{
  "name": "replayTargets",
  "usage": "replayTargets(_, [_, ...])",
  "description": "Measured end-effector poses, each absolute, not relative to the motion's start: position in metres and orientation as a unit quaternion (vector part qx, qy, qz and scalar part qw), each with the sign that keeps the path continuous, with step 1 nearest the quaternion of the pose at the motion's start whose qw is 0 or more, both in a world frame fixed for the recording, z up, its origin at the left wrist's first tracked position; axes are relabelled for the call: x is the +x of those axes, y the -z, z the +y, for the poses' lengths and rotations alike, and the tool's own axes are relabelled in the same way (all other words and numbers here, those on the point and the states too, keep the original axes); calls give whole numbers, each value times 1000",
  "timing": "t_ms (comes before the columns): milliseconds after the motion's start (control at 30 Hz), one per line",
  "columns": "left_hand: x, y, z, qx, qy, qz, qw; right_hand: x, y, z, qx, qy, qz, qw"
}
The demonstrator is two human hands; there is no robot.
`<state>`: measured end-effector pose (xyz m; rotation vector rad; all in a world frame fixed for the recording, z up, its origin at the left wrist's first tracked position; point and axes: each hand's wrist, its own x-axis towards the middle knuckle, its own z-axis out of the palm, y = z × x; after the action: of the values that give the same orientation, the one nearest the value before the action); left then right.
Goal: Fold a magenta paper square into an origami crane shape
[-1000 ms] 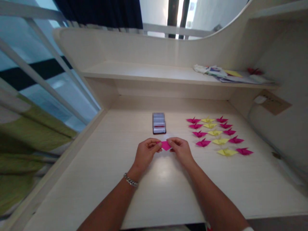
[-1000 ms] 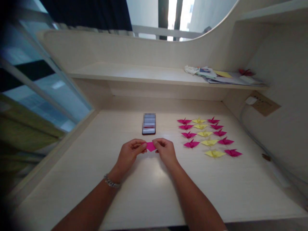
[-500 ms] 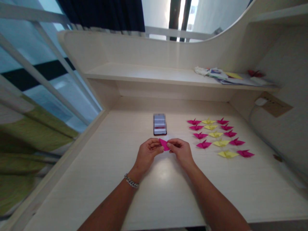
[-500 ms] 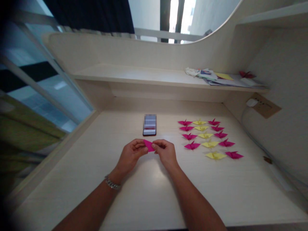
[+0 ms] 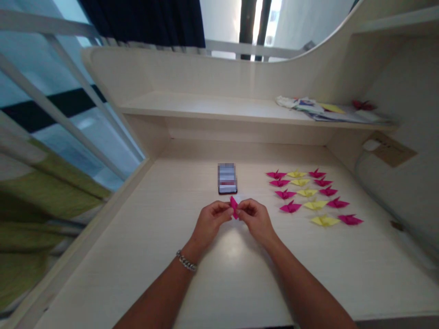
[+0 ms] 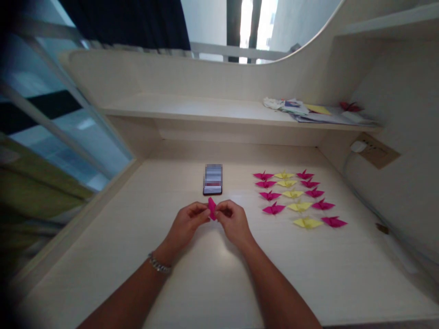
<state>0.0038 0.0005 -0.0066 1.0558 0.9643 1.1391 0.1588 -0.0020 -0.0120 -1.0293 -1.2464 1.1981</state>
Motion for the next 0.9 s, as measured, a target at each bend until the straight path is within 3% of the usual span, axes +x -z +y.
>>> replayTargets(600, [3, 2, -1, 384, -501, 374, 680, 157, 5, -5, -419, -570, -490, 510])
replayTargets(900, [5, 1, 0, 518, -474, 459, 544, 156, 10, -1, -460, -534, -480, 522])
